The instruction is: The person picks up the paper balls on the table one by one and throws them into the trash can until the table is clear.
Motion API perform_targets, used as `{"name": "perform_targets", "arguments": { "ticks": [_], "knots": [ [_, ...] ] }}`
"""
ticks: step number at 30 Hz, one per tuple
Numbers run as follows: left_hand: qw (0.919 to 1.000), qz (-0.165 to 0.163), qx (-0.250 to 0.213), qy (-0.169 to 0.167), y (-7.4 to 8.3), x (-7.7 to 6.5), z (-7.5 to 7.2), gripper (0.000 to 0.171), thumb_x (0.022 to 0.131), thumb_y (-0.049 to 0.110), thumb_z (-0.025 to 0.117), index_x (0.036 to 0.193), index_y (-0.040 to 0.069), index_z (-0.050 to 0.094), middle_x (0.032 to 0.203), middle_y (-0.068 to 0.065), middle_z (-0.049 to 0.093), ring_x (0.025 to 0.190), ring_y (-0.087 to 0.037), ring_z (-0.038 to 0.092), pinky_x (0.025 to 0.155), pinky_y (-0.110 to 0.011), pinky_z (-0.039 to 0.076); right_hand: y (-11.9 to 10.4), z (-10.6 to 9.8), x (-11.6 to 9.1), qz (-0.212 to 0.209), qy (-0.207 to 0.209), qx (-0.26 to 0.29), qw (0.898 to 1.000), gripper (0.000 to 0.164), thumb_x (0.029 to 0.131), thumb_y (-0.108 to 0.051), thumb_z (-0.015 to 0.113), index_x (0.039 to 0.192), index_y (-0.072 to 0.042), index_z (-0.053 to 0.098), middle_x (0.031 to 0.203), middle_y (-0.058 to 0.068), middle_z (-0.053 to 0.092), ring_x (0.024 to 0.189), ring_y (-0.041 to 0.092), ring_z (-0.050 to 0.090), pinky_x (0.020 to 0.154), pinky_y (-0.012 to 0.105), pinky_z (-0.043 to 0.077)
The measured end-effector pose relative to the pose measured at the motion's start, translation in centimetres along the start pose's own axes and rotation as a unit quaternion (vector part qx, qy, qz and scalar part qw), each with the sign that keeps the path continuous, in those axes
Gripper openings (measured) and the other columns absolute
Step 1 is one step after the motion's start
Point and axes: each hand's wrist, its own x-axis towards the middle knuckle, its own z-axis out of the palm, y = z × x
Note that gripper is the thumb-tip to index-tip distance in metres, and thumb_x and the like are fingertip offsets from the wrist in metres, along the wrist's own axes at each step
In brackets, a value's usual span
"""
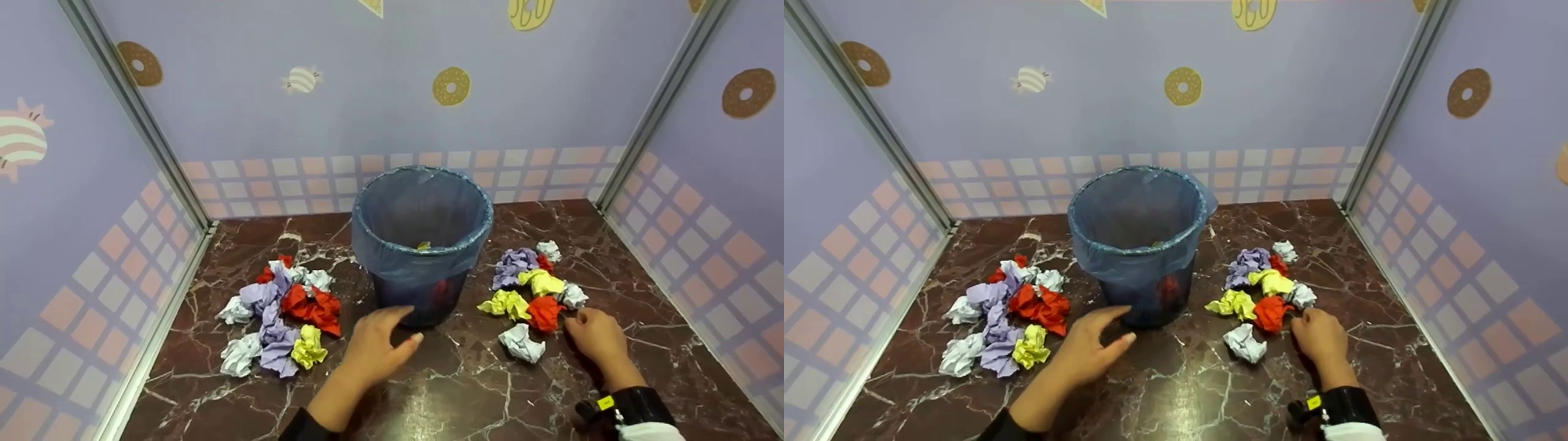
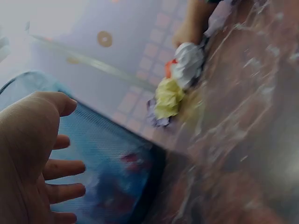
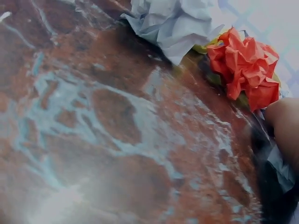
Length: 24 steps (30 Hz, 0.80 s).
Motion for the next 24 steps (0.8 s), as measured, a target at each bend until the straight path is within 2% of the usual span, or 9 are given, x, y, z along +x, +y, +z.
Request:
{"name": "perform_targets", "arguments": {
  "ticks": [5, 8, 11, 16, 21, 24],
  "knots": [
    [0.9981, -0.060, -0.011, 0.006, -1.1, 0.4, -1.8, 0.050, 0.093, 0.049, 0.067, 0.132, 0.018, 0.068, 0.132, -0.003, 0.072, 0.122, -0.028, 0.067, 0.108, -0.052, 0.050, 0.6, -1.7, 1.2, 0.017, -0.022, 0.081, 0.996, 0.031, 0.092, -0.020, 0.062, 0.064, -0.012, 0.052, 0.057, -0.002, 0.053, 0.056, 0.017, 0.051, 0.053, 0.030, 0.041],
    [0.9956, -0.089, -0.003, 0.026, -2.1, 0.6, -2.7, 0.050, 0.093, 0.048, 0.068, 0.133, 0.019, 0.067, 0.133, -0.005, 0.071, 0.124, -0.029, 0.065, 0.109, -0.053, 0.049, 0.2, -3.9, 2.6, 0.035, -0.050, 0.122, 0.991, 0.029, 0.096, -0.022, 0.060, 0.071, -0.010, 0.053, 0.062, 0.000, 0.057, 0.058, 0.017, 0.055, 0.053, 0.030, 0.047],
    [0.9933, -0.099, 0.011, 0.058, -3.3, 0.6, -3.4, 0.054, 0.092, 0.045, 0.070, 0.137, 0.018, 0.065, 0.138, -0.008, 0.068, 0.128, -0.031, 0.063, 0.111, -0.054, 0.047, -1.3, -6.8, 4.6, 0.034, -0.071, 0.135, 0.988, 0.025, 0.100, -0.025, 0.057, 0.082, -0.008, 0.054, 0.071, 0.003, 0.060, 0.062, 0.018, 0.059, 0.054, 0.032, 0.052],
    [0.9897, -0.104, 0.025, 0.095, -5.0, 0.3, -4.0, 0.063, 0.090, 0.044, 0.071, 0.147, 0.020, 0.057, 0.149, -0.014, 0.058, 0.137, -0.038, 0.055, 0.114, -0.060, 0.042, -5.6, -11.8, 8.1, 0.014, -0.067, 0.143, 0.987, 0.028, 0.103, -0.035, 0.054, 0.099, -0.007, 0.055, 0.082, 0.001, 0.059, 0.067, 0.016, 0.057, 0.058, 0.031, 0.054],
    [0.9864, -0.102, 0.033, 0.124, -6.0, -0.6, -4.3, 0.066, 0.089, 0.041, 0.074, 0.148, 0.019, 0.056, 0.149, -0.014, 0.059, 0.135, -0.038, 0.056, 0.112, -0.059, 0.044, -11.8, -15.9, 10.8, -0.010, -0.046, 0.169, 0.985, 0.027, 0.101, -0.034, 0.057, 0.106, -0.007, 0.057, 0.095, 0.002, 0.061, 0.071, 0.014, 0.058, 0.060, 0.029, 0.056],
    [0.9854, -0.097, 0.033, 0.135, -6.3, -1.2, -4.6, 0.067, 0.088, 0.038, 0.076, 0.148, 0.017, 0.056, 0.147, -0.014, 0.060, 0.134, -0.037, 0.058, 0.112, -0.057, 0.046, -15.9, -17.7, 12.0, -0.057, -0.014, 0.131, 0.990, 0.024, 0.098, -0.031, 0.060, 0.103, -0.008, 0.061, 0.102, 0.005, 0.063, 0.075, 0.016, 0.060, 0.063, 0.029, 0.056]
  ]
}}
